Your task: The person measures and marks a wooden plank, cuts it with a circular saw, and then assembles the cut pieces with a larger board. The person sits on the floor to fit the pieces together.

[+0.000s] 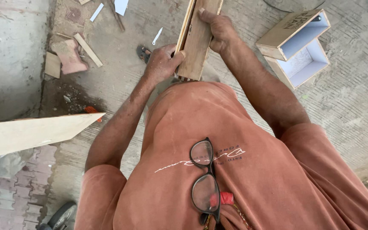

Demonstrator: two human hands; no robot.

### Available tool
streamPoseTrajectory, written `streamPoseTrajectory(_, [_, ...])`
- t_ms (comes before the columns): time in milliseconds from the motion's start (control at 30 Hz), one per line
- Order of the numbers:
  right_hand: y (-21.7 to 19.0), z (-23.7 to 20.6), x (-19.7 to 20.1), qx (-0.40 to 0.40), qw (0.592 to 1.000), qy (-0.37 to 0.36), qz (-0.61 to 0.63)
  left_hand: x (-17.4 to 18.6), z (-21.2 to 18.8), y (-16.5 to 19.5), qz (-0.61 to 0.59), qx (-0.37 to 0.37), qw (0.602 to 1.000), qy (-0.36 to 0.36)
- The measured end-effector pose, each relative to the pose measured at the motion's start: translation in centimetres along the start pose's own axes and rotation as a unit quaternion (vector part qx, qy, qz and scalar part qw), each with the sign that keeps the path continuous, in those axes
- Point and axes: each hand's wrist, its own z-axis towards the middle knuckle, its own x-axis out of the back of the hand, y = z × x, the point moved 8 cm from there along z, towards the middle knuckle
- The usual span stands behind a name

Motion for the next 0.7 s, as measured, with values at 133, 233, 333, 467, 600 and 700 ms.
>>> streamPoseTrajectory(133, [0.3, -1.1, -0.2, -0.016, 0.999, -0.023, 0.016, 0.0, -1.3, 1.3, -0.01, -0.018, 0.999, 0.025])
streamPoseTrajectory(233, [-0.3, -1.5, -1.0, -0.029, 0.998, -0.042, 0.037, 0.2, -2.2, 2.7, 0.007, -0.017, 0.999, 0.046])
streamPoseTrajectory(333, [-0.7, -1.8, -1.0, -0.052, 0.998, -0.028, 0.025, 0.1, -2.5, 3.8, 0.009, -0.013, 0.999, 0.047])
streamPoseTrajectory(467, [-1.1, -2.1, -0.8, -0.055, 0.998, -0.026, 0.012, -0.3, -2.2, 4.7, 0.027, -0.028, 0.998, 0.043])
streamPoseTrajectory(600, [-1.3, -1.8, -0.6, -0.06, 0.998, -0.024, 0.008, -0.6, -1.8, 4.6, 0.066, -0.027, 0.997, 0.042])
streamPoseTrajectory(700, [-1.3, -1.5, -0.9, -0.07, 0.997, -0.032, 0.014, -0.6, -1.4, 4.3, 0.06, -0.012, 0.998, 0.03])
